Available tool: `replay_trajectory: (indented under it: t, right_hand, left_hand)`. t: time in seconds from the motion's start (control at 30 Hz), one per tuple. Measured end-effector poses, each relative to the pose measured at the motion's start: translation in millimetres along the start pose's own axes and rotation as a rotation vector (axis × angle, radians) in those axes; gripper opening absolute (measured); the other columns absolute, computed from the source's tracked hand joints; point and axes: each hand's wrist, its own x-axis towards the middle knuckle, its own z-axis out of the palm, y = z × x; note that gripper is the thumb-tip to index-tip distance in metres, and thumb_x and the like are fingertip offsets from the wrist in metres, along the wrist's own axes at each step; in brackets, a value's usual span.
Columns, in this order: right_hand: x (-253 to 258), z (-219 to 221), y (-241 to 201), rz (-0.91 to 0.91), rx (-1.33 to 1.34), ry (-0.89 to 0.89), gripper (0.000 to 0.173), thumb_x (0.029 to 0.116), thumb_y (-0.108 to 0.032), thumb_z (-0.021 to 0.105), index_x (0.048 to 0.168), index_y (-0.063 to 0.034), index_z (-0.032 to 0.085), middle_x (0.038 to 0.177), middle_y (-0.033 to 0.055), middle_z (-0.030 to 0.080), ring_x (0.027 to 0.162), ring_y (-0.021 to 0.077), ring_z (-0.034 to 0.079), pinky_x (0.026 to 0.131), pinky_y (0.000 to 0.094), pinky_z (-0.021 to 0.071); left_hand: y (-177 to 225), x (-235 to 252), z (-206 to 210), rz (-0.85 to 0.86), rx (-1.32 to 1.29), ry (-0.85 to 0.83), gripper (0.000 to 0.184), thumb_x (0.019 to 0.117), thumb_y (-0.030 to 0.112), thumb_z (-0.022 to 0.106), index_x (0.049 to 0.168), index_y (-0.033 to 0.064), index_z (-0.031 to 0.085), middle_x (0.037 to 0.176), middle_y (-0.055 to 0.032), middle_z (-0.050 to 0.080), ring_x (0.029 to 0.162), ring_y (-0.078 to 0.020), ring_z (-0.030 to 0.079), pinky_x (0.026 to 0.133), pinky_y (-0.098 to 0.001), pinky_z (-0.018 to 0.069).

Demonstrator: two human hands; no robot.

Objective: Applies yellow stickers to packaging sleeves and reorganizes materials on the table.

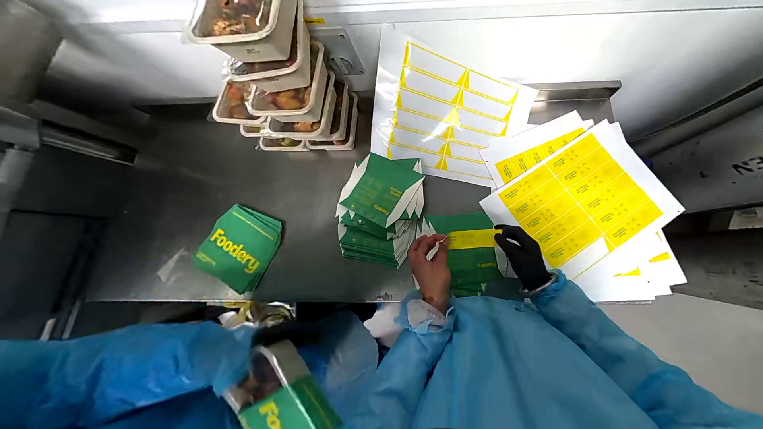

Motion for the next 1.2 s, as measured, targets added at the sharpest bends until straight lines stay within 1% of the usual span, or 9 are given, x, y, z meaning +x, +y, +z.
replay_trajectory:
  t: [0.1, 0.3, 0.53, 0.6, 0.63, 0.7, 0.9, 1.07, 1.2]
  right_hand:
    - [3, -5, 16, -0.021, -0.014, 0.024, 0.022, 0.0987, -0.023, 0.067, 0.114, -0.0079, 0.072, 0.129, 0.006, 0.069, 0.109, 0.0166, 0.069, 0.089, 0.0365, 0.06]
    - [-2, -7, 26, -0.21, -0.203, 0.047, 0.017, 0.097, -0.025, 0.068, 0.101, -0.0089, 0.073, 0.127, 0.0046, 0.071, 0.121, 0.0148, 0.066, 0.103, 0.0398, 0.0552]
    - [-16, 10, 10, -0.166, -0.241, 0.002, 0.014, 0.0974, -0.022, 0.071, 0.105, -0.0104, 0.073, 0.119, 0.0041, 0.071, 0.101, 0.0145, 0.072, 0.082, 0.0347, 0.0643]
    - [-10, 12, 6, -0.121, -0.277, 0.046, 0.017, 0.0978, -0.026, 0.07, 0.105, -0.0115, 0.074, 0.116, 0.0047, 0.071, 0.098, 0.016, 0.071, 0.077, 0.0367, 0.0624]
    - [-5, 13, 4, -0.117, -0.303, 0.074, 0.018, 0.098, -0.027, 0.07, 0.104, -0.0103, 0.073, 0.111, 0.006, 0.071, 0.093, 0.0165, 0.07, 0.075, 0.037, 0.0623]
    - [7, 15, -3, -0.063, -0.318, 0.104, 0.022, 0.0969, -0.029, 0.07, 0.102, -0.0079, 0.074, 0.105, 0.0075, 0.072, 0.087, 0.0164, 0.07, 0.075, 0.0364, 0.0617]
    - [12, 28, 9, 0.112, -0.341, 0.02, 0.026, 0.0996, -0.028, 0.066, 0.108, -0.0041, 0.071, 0.097, 0.0107, 0.073, 0.087, 0.0212, 0.071, 0.081, 0.045, 0.0591]
    - [-14, 38, 13, 0.013, -0.337, -0.063, 0.023, 0.1026, -0.027, 0.063, 0.11, -0.0066, 0.068, 0.096, 0.0085, 0.072, 0.082, 0.018, 0.072, 0.073, 0.0409, 0.0624]
    - [6, 38, 2, -0.004, -0.356, 0.048, 0.024, 0.099, -0.028, 0.067, 0.105, -0.0055, 0.072, 0.097, 0.0086, 0.073, 0.083, 0.0186, 0.071, 0.075, 0.0408, 0.0605]
  left_hand:
    - [-6, 5, 11, 0.034, 0.033, -0.057, 0.021, 0.0989, 0.018, 0.07, 0.119, 0.0101, 0.069, 0.113, -0.0095, 0.07, 0.101, -0.0218, 0.068, 0.088, -0.0432, 0.0586]
    - [-22, 9, 13, -0.103, 0.162, -0.101, 0.03, 0.0993, 0.022, 0.07, 0.125, 0.0068, 0.066, 0.107, -0.0148, 0.072, 0.094, -0.0276, 0.07, 0.086, -0.0503, 0.0574]
    - [-44, 9, -9, 0.068, 0.045, 0.05, 0.022, 0.0945, 0.012, 0.074, 0.115, 0.0054, 0.07, 0.092, -0.0044, 0.074, 0.08, -0.0108, 0.071, 0.078, -0.0307, 0.061]
    - [-42, 10, -8, 0.074, -0.052, 0.096, 0.044, 0.0897, 0.009, 0.079, 0.129, 0.0046, 0.061, 0.09, -0.0051, 0.074, 0.078, -0.0128, 0.072, 0.076, -0.032, 0.0621]
    - [-38, 11, -8, 0.045, -0.128, 0.095, 0.065, 0.087, 0.008, 0.082, 0.141, 0.0069, 0.047, 0.091, -0.0057, 0.074, 0.079, -0.0148, 0.073, 0.077, -0.0342, 0.0633]
    - [-34, 15, -6, -0.029, -0.24, 0.112, 0.083, 0.0831, 0.007, 0.086, 0.149, 0.0117, 0.035, 0.091, -0.0068, 0.074, 0.081, -0.0172, 0.074, 0.078, -0.0369, 0.0633]
    - [-52, 24, -9, -0.141, -0.06, 0.06, 0.044, 0.0862, 0.01, 0.083, 0.122, 0.0035, 0.059, 0.09, -0.0093, 0.074, 0.076, -0.0173, 0.072, 0.073, -0.0368, 0.0611]
    - [-59, 19, -29, -0.131, -0.001, 0.138, 0.044, 0.0842, 0.01, 0.085, 0.118, 0.0017, 0.059, 0.089, -0.009, 0.075, 0.076, -0.0154, 0.073, 0.075, -0.0359, 0.0621]
    - [-45, 17, -24, -0.093, -0.019, 0.148, 0.044, 0.0836, 0.019, 0.087, 0.117, 0.0065, 0.061, 0.09, -0.0063, 0.075, 0.078, -0.0159, 0.073, 0.073, -0.0363, 0.0621]
